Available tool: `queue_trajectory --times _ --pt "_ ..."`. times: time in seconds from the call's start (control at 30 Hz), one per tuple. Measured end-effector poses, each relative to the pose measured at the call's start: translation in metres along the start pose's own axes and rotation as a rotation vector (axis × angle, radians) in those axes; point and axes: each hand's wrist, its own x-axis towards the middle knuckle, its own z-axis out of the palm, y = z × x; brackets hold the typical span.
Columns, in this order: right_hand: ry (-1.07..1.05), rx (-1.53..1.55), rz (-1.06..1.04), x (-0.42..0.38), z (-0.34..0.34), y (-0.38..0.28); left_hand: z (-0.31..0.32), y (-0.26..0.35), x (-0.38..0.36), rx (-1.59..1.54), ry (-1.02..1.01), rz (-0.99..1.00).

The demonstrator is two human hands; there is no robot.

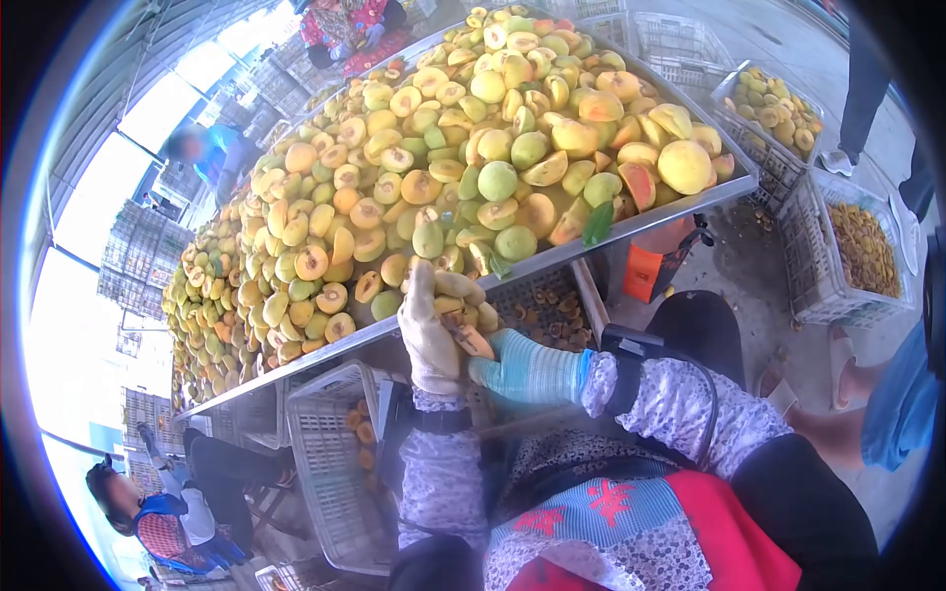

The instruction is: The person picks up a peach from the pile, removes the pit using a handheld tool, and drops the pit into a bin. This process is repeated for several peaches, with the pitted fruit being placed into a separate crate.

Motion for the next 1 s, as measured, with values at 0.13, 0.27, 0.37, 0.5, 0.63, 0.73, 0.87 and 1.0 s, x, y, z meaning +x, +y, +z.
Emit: queue_trajectory --times 0.13,0.27,0.37,0.5,0.63,0.73,0.87,1.0 --pt "0.052 -0.07 -0.058 0.0 -0.002 0.005 0.001 -0.006 0.003 -0.014 -0.021 -0.092" --pt "0.012 0.078 -0.138 -0.008 -0.002 0.019 -0.003 -0.011 0.004 -0.177 -0.11 -0.171" --pt "-0.208 0.507 0.051 -0.013 -0.006 0.009 0.0 -0.008 0.001 -0.433 -0.216 -0.153" --pt "-0.155 -0.116 -0.085 -0.006 -0.012 0.024 -0.027 0.002 0.009 -0.529 0.014 -0.046" --pt "0.059 -0.951 0.158 0.0 -0.038 0.029 -0.124 0.043 -0.026 -0.058 0.428 0.243" --pt "0.396 -0.862 0.073 0.014 -0.042 0.043 -0.177 0.057 -0.036 0.427 0.752 0.019" --pt "0.429 -0.835 0.073 0.008 -0.034 0.02 -0.164 0.051 0.009 0.438 0.723 0.151" --pt "0.351 -0.907 0.045 -0.001 -0.036 0.032 -0.168 0.022 0.102 1.488 0.358 0.265"
